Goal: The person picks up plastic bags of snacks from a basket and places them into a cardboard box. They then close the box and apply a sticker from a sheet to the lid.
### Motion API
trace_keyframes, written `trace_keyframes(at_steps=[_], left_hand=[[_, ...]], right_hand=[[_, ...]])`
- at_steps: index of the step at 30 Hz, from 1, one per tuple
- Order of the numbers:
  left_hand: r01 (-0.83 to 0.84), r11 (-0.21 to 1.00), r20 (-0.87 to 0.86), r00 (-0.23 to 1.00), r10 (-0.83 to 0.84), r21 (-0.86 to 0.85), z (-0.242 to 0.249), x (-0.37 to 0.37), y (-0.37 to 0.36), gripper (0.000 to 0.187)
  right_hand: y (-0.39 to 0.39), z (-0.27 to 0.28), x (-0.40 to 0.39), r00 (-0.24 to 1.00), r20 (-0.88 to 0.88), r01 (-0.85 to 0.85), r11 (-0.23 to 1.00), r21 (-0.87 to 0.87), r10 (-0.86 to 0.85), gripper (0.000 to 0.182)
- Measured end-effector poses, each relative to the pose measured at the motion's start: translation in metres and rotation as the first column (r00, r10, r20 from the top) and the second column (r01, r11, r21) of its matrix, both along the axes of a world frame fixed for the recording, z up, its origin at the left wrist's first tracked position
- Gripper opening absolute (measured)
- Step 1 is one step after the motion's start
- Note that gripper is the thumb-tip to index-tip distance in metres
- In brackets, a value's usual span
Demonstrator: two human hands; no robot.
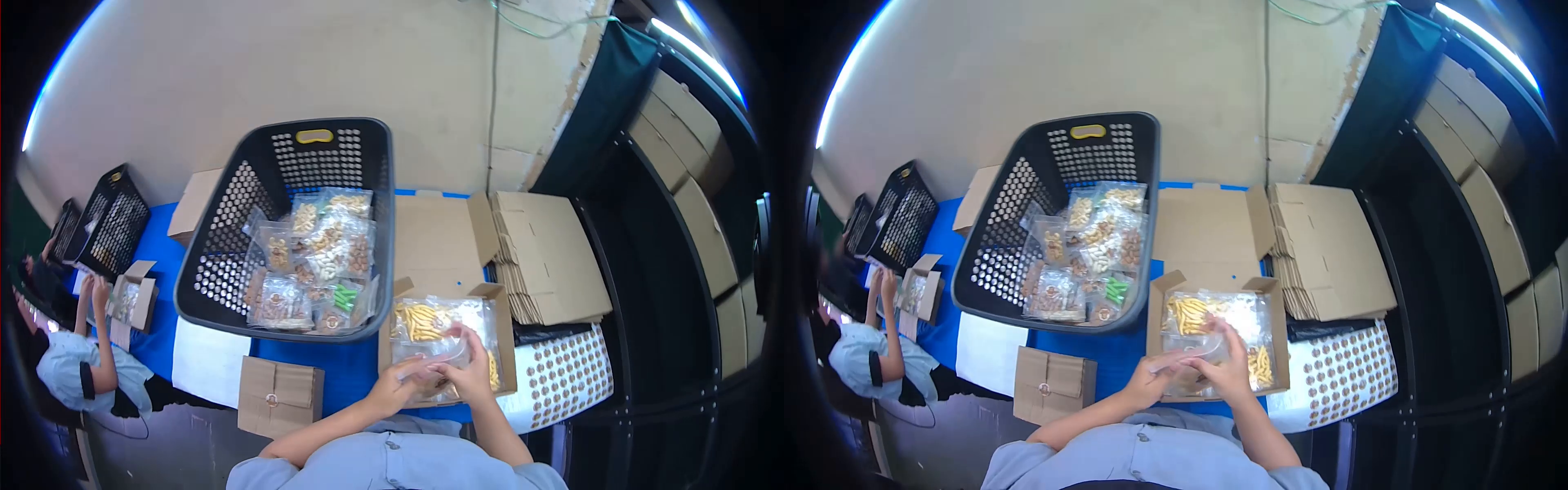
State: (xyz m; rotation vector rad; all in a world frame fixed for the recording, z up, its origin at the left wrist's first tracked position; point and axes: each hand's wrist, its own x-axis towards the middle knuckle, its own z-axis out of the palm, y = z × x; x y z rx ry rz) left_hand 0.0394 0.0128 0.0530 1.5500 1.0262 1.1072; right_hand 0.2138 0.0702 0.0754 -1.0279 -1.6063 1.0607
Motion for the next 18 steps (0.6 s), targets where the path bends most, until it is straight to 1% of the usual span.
trace_keyframes(at_steps=[1,2,4,5,7,8,9,10,11,12,13,14,15,16,17,18], left_hand=[[0.031,0.993,0.073,0.997,-0.022,-0.115,0.003,0.000,-0.001,0.046],[0.061,0.991,0.079,0.996,-0.051,-0.122,0.009,0.000,-0.001,0.046],[0.101,0.985,0.299,0.953,-0.055,-0.140,0.023,-0.001,0.003,0.051],[0.134,0.989,0.240,0.964,-0.115,-0.066,0.027,-0.003,0.006,0.057],[0.150,0.987,0.241,0.961,-0.134,-0.050,0.027,0.002,0.006,0.060],[0.151,0.988,0.241,0.961,-0.137,-0.037,0.027,0.003,0.005,0.063],[0.149,0.988,0.238,0.962,-0.136,-0.039,0.025,0.002,0.005,0.063],[0.124,0.991,0.244,0.964,-0.109,-0.048,0.021,-0.002,0.005,0.064],[0.101,0.993,0.252,0.964,-0.084,-0.055,0.015,-0.006,0.006,0.065],[0.102,0.993,0.252,0.964,-0.085,-0.055,0.008,-0.009,0.007,0.065],[0.019,0.988,0.247,0.969,0.020,-0.155,-0.002,-0.012,0.006,0.065],[-0.063,0.966,0.231,0.965,0.123,-0.252,-0.013,-0.014,0.006,0.065],[-0.084,0.953,0.232,0.960,0.155,-0.292,-0.024,-0.015,0.007,0.053],[-0.083,0.953,0.234,0.960,0.155,-0.291,-0.035,-0.016,0.008,0.053],[-0.099,0.941,0.139,0.979,0.151,-0.323,-0.045,-0.016,0.008,0.048],[-0.119,0.928,0.042,0.989,0.143,-0.354,-0.047,-0.016,0.009,0.043]], right_hand=[[-0.002,0.010,0.000,0.994,-0.086,-0.081,0.991,-0.107,0.072,0.052],[-0.002,0.008,0.006,0.996,-0.080,-0.051,0.992,-0.114,0.042,0.052],[0.003,0.017,0.009,0.964,-0.265,-0.086,0.964,-0.251,0.017,0.035],[0.003,0.026,0.013,0.952,-0.303,-0.112,0.966,-0.234,0.037,0.017],[0.005,0.029,0.022,0.957,-0.288,-0.068,0.968,-0.242,-0.005,0.013],[0.007,0.029,0.027,0.961,-0.275,-0.040,0.967,-0.250,-0.031,0.015],[0.010,0.029,0.032,0.936,-0.322,0.083,0.978,-0.191,-0.142,0.020],[0.018,0.028,0.041,0.892,-0.334,0.270,0.952,-0.146,-0.305,0.022],[0.025,0.033,0.051,0.757,-0.491,0.382,0.901,-0.205,-0.432,0.024],[0.029,0.036,0.069,0.656,-0.535,0.477,0.842,-0.252,-0.532,0.027],[0.034,0.040,0.081,0.552,-0.609,0.545,0.799,-0.255,-0.570,0.032],[0.035,0.043,0.093,0.531,-0.625,0.577,0.784,-0.229,-0.573,0.037],[0.034,0.049,0.097,0.515,-0.605,0.626,0.749,-0.218,-0.607,0.038],[0.034,0.053,0.100,0.498,-0.585,0.671,0.712,-0.207,-0.640,0.039],[0.034,0.050,0.104,0.499,-0.584,0.671,0.712,-0.206,-0.640,0.039],[0.034,0.045,0.108,0.574,-0.512,0.647,0.737,-0.195,-0.639,0.040]])
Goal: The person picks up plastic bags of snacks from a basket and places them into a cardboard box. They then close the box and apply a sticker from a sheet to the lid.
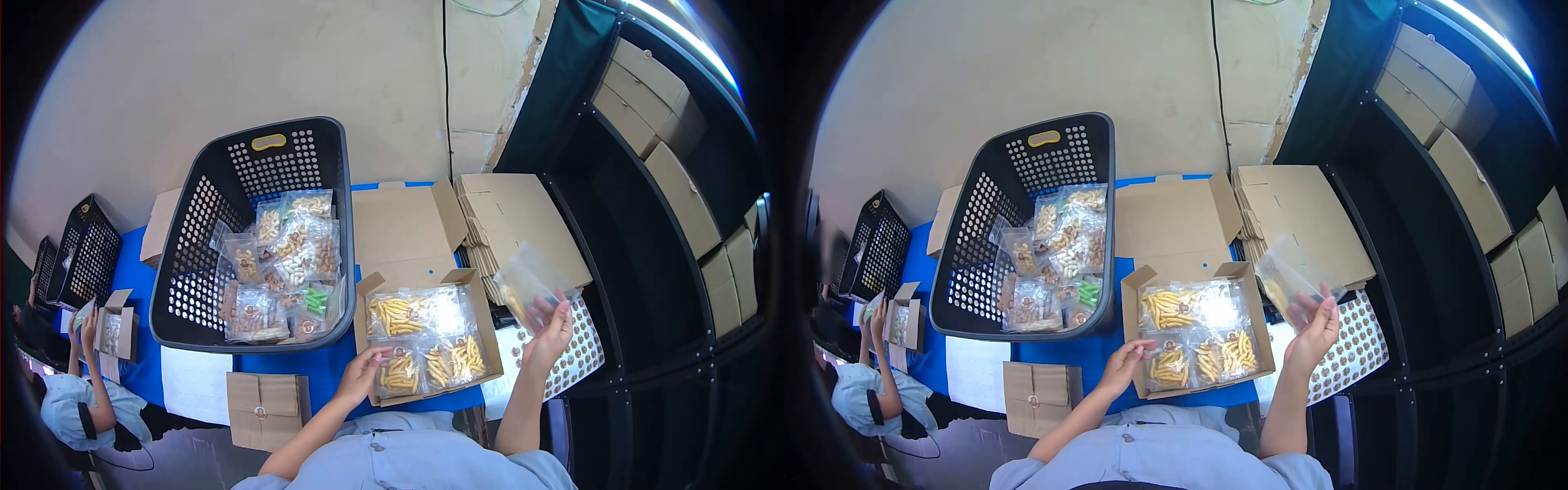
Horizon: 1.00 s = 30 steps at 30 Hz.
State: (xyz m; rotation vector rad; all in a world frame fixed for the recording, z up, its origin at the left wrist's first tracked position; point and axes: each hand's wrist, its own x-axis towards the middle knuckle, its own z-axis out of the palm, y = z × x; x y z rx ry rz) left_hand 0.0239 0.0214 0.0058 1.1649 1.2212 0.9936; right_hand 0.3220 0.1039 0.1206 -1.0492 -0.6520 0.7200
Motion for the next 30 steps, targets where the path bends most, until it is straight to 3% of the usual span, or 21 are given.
trace_keyframes(at_steps=[2,4,5,6,8,9,10,11,12,14,15,17,18,20,22,23,25,26,28,29,30], left_hand=[[0.014,1.000,-0.038,0.999,-0.015,-0.021,-0.004,0.002,0.000,0.037],[0.028,0.998,-0.079,0.996,-0.032,-0.052,-0.011,0.006,-0.004,0.032],[0.026,0.999,-0.110,0.994,-0.029,-0.031,-0.020,0.008,-0.004,0.029],[0.024,1.000,-0.140,0.990,-0.025,-0.008,-0.024,0.009,-0.005,0.027],[0.033,0.999,-0.130,0.991,-0.035,-0.019,-0.016,0.012,-0.006,0.027],[0.041,0.999,-0.118,0.992,-0.044,-0.026,-0.013,0.012,-0.007,0.027],[0.039,0.999,-0.121,0.992,-0.042,-0.023,-0.012,0.010,-0.006,0.027],[0.035,0.999,-0.092,0.995,-0.035,0.004,-0.011,0.007,-0.007,0.028],[0.028,0.999,-0.062,0.998,-0.026,0.028,-0.011,0.003,-0.009,0.029],[-0.003,0.999,-0.125,0.992,0.009,0.052,-0.008,-0.008,-0.008,0.029],[-0.020,0.996,-0.184,0.982,0.035,0.082,-0.006,-0.013,-0.009,0.029],[-0.083,0.995,-0.186,0.978,0.094,0.064,-0.016,-0.020,-0.008,0.028],[-0.143,0.988,-0.183,0.972,0.150,0.049,-0.020,-0.023,-0.008,0.026],[-0.193,0.978,-0.199,0.959,0.204,0.074,-0.023,-0.025,-0.007,0.024],[-0.241,0.961,-0.217,0.939,0.266,0.135,-0.031,-0.027,-0.008,0.020],[-0.256,0.957,-0.220,0.934,0.281,0.135,-0.033,-0.025,-0.013,0.020],[-0.274,0.921,-0.394,0.841,0.370,0.278,-0.037,-0.024,-0.012,0.023],[-0.239,0.963,-0.391,0.880,0.270,0.127,-0.054,-0.028,-0.012,0.043],[-0.241,0.954,-0.425,0.856,0.295,0.177,-0.067,-0.021,-0.015,0.062],[-0.215,0.972,-0.404,0.884,0.236,0.098,-0.069,-0.018,-0.020,0.078],[-0.234,0.967,-0.400,0.880,0.255,0.101,-0.072,-0.013,-0.025,0.078]], right_hand=[[0.002,-0.008,0.002,0.996,0.072,-0.050,0.997,-0.057,0.054,0.041],[0.005,-0.014,-0.001,0.941,0.152,-0.267,0.940,-0.213,0.302,0.040],[0.011,-0.023,0.000,0.904,0.128,-0.361,0.890,-0.280,0.407,0.049],[0.017,-0.030,-0.006,0.905,0.124,-0.362,0.889,-0.281,0.407,0.049],[0.025,-0.043,-0.022,0.832,0.089,-0.436,0.745,-0.505,0.547,0.066],[0.028,-0.064,-0.025,0.833,0.087,-0.436,0.746,-0.504,0.546,0.066],[0.029,-0.093,-0.027,0.628,0.613,-0.229,0.867,-0.442,0.478,0.073],[0.026,-0.114,-0.031,0.209,0.938,-0.093,0.961,-0.261,0.275,0.082],[0.021,-0.125,-0.037,0.210,0.937,-0.102,0.959,-0.264,0.280,0.082],[0.005,-0.141,-0.051,0.302,0.644,-0.426,0.704,-0.569,0.703,0.082],[-0.007,-0.147,-0.060,0.300,0.639,-0.431,0.698,-0.571,0.708,0.082],[-0.028,-0.157,-0.075,-0.222,0.667,-0.269,0.612,-0.743,0.712,0.079],[-0.037,-0.168,-0.076,-0.224,0.667,-0.275,0.611,-0.743,0.711,0.079],[-0.046,-0.192,-0.078,-0.480,0.562,-0.111,0.589,-0.800,0.673,0.079],[-0.047,-0.196,-0.075,-0.475,0.562,-0.124,0.581,-0.805,0.677,0.078],[-0.047,-0.198,-0.074,-0.424,0.568,-0.127,0.575,-0.808,0.705,0.078],[-0.041,-0.187,-0.074,-0.294,0.601,-0.190,0.571,-0.799,0.743,0.076],[-0.036,-0.173,-0.070,-0.239,0.635,-0.161,0.615,-0.772,0.735,0.076],[-0.024,-0.162,-0.055,-0.165,0.755,-0.024,0.762,-0.647,0.635,0.074],[-0.017,-0.164,-0.041,-0.151,0.831,0.084,0.845,-0.528,0.535,0.072],[-0.008,-0.163,-0.024,-0.031,0.900,0.080,0.899,-0.431,0.434,0.067]])
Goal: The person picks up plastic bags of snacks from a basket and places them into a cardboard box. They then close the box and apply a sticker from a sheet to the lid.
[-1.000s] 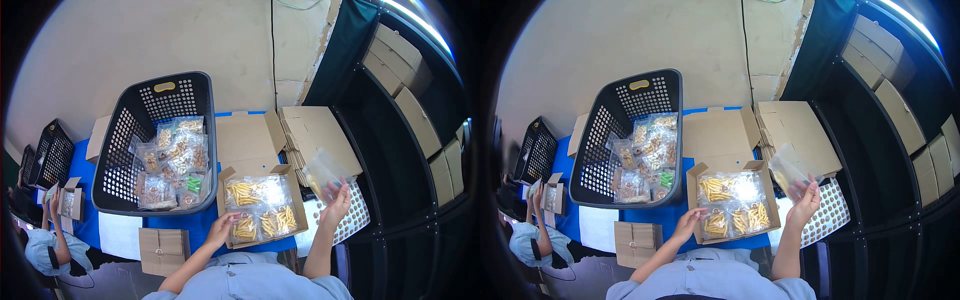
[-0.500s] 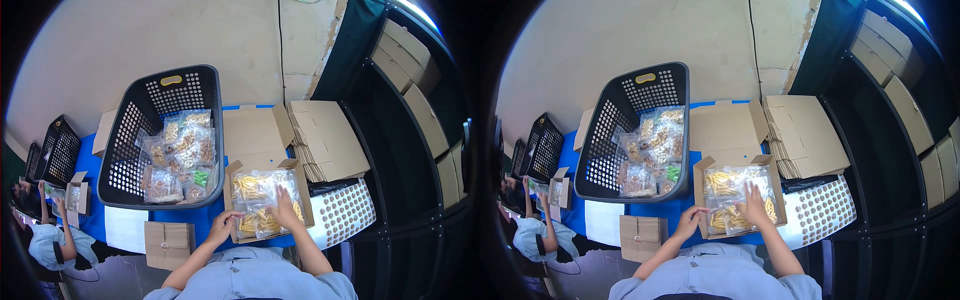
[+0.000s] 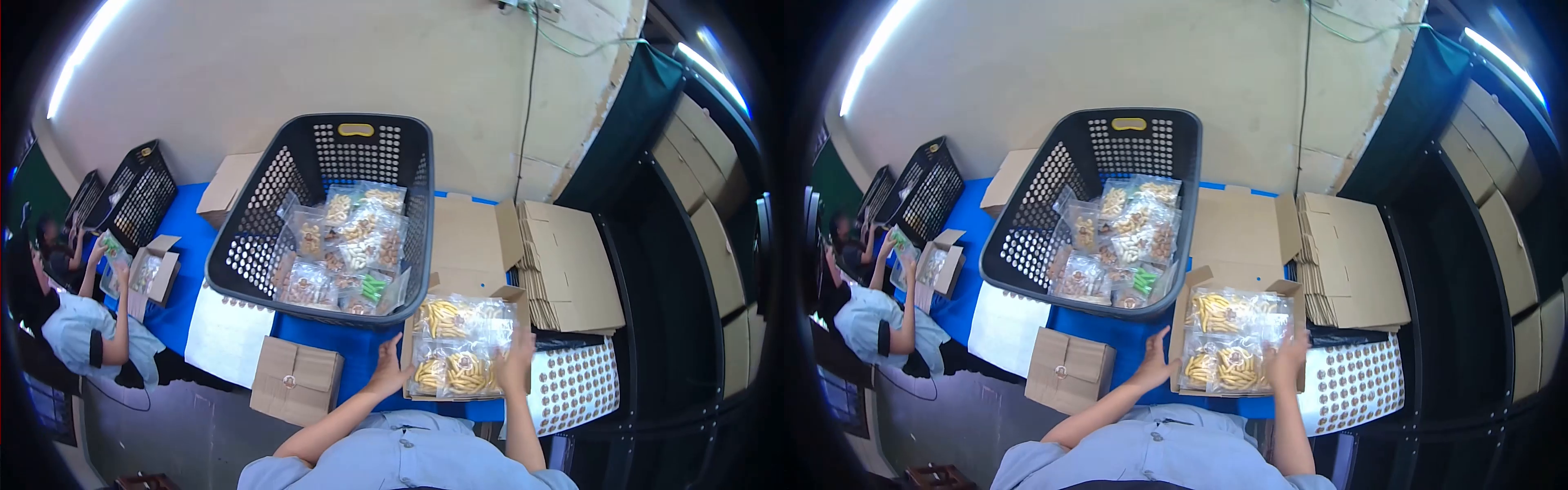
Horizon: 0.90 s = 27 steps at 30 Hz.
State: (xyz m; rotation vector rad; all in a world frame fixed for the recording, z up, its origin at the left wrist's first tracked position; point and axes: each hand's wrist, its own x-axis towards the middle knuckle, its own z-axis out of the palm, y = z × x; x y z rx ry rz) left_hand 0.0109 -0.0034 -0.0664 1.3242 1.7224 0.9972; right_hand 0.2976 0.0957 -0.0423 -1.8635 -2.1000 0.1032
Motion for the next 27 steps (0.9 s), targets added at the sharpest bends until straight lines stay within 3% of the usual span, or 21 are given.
trace_keyframes(at_steps=[2,4,5,7,8,10,14,21,26,27], left_hand=[[0.090,0.991,0.035,0.996,-0.087,-0.102,-0.008,0.012,-0.010,0.084],[0.188,0.960,0.082,0.981,-0.174,-0.207,-0.008,0.023,-0.018,0.088],[0.182,0.976,0.027,0.983,-0.180,-0.117,-0.020,0.032,-0.025,0.087],[0.218,0.973,0.005,0.976,-0.218,-0.071,-0.015,0.041,-0.034,0.084],[0.224,0.973,0.032,0.974,-0.223,-0.055,-0.018,0.045,-0.038,0.083],[0.244,0.968,0.051,0.969,-0.241,-0.063,-0.013,0.051,-0.044,0.082],[0.279,0.957,0.025,0.960,-0.278,-0.079,-0.001,0.052,-0.050,0.080],[0.320,0.947,-0.064,0.945,-0.320,0.000,-0.008,0.058,-0.071,0.081],[0.191,0.971,0.034,0.981,-0.188,-0.145,0.006,0.067,-0.083,0.082],[0.176,0.968,-0.060,0.980,-0.189,-0.177,0.005,0.070,-0.085,0.084]], right_hand=[[0.020,-0.011,0.038,0.980,-0.160,0.149,0.973,0.177,-0.121,0.054],[0.021,-0.018,0.064,0.866,-0.471,0.219,0.974,0.055,-0.168,0.047],[0.018,-0.023,0.065,0.864,-0.476,0.219,0.974,0.062,-0.164,0.047],[0.009,-0.033,0.069,0.713,-0.632,0.180,0.950,-0.254,-0.303,0.045],[0.003,-0.038,0.067,0.818,-0.524,0.111,0.959,-0.259,-0.237,0.043],[-0.013,-0.024,0.047,0.907,-0.378,0.086,0.962,-0.259,-0.183,0.041],[-0.015,-0.032,0.051,0.871,-0.475,0.005,0.971,-0.238,-0.121,0.040],[-0.025,-0.022,0.052,0.892,-0.448,-0.050,0.970,-0.236,-0.063,0.053],[-0.023,-0.041,0.069,0.868,-0.496,-0.130,0.960,-0.249,-0.011,0.064],[-0.027,-0.021,0.065,0.849,-0.529,-0.157,0.944,-0.291,-0.022,0.067]])
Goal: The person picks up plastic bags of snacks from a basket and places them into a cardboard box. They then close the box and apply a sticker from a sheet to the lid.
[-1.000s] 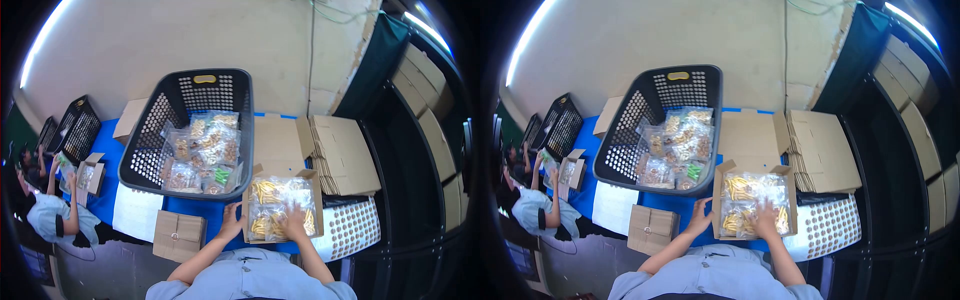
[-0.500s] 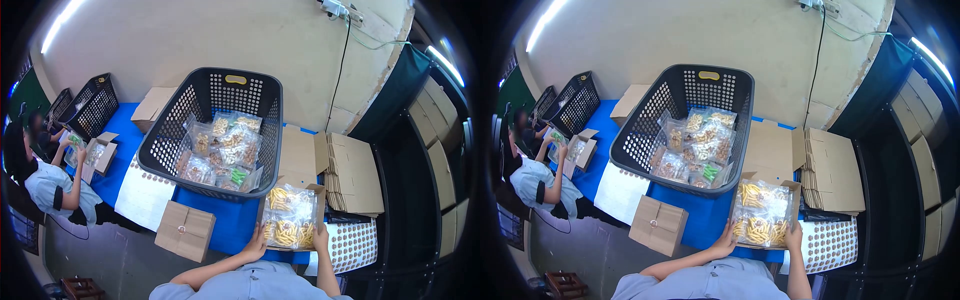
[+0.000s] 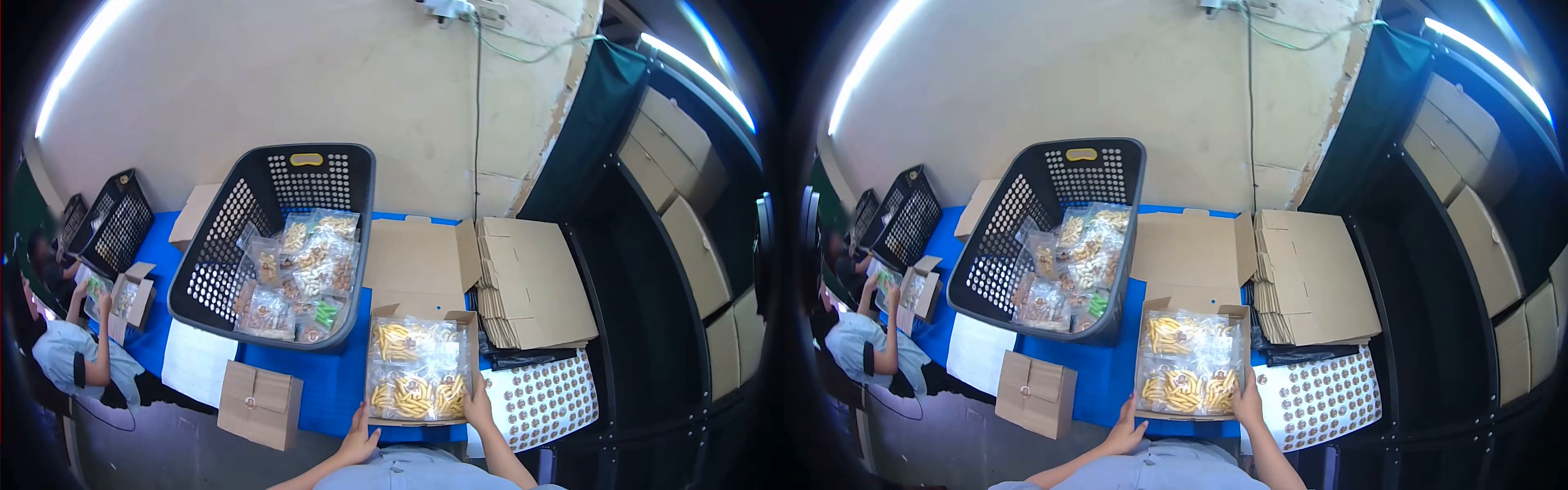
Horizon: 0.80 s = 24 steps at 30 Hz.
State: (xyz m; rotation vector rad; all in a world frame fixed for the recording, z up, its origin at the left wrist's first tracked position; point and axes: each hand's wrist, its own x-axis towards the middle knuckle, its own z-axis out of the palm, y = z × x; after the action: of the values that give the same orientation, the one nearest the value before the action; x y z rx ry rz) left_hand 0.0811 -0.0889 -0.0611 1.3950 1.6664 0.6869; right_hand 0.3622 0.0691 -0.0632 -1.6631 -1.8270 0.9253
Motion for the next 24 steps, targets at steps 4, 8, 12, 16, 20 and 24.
trace_keyframes(at_steps=[4,8,12,16,20,24], left_hand=[[-0.033,0.999,-0.072,0.997,0.030,-0.035,0.016,0.005,-0.004,0.087],[-0.177,0.972,0.021,0.983,0.182,-0.152,0.029,0.002,0.007,0.087],[-0.187,0.868,0.034,0.973,0.227,-0.460,0.065,-0.028,0.061,0.084],[-0.146,0.975,0.100,0.981,0.164,-0.165,0.005,-0.054,0.119,0.072],[-0.180,0.982,0.257,0.948,0.188,-0.056,-0.016,-0.058,0.183,0.064],[-0.206,0.977,0.174,0.961,0.213,-0.062,-0.058,-0.078,0.246,0.056]], right_hand=[[-0.021,0.009,0.002,0.998,0.050,0.038,0.997,-0.070,-0.034,0.069],[-0.021,0.011,0.007,1.000,0.005,0.031,0.998,-0.058,-0.031,0.071],[-0.006,0.001,0.009,0.996,-0.087,0.013,0.996,-0.090,-0.021,0.071],[0.024,-0.020,0.009,0.998,-0.063,0.029,0.999,-0.021,-0.030,0.069],[0.073,-0.002,-0.010,0.999,-0.035,0.016,0.976,0.219,-0.008,0.062],[0.136,0.001,-0.034,0.988,-0.146,0.091,0.931,0.353,-0.041,0.044]])
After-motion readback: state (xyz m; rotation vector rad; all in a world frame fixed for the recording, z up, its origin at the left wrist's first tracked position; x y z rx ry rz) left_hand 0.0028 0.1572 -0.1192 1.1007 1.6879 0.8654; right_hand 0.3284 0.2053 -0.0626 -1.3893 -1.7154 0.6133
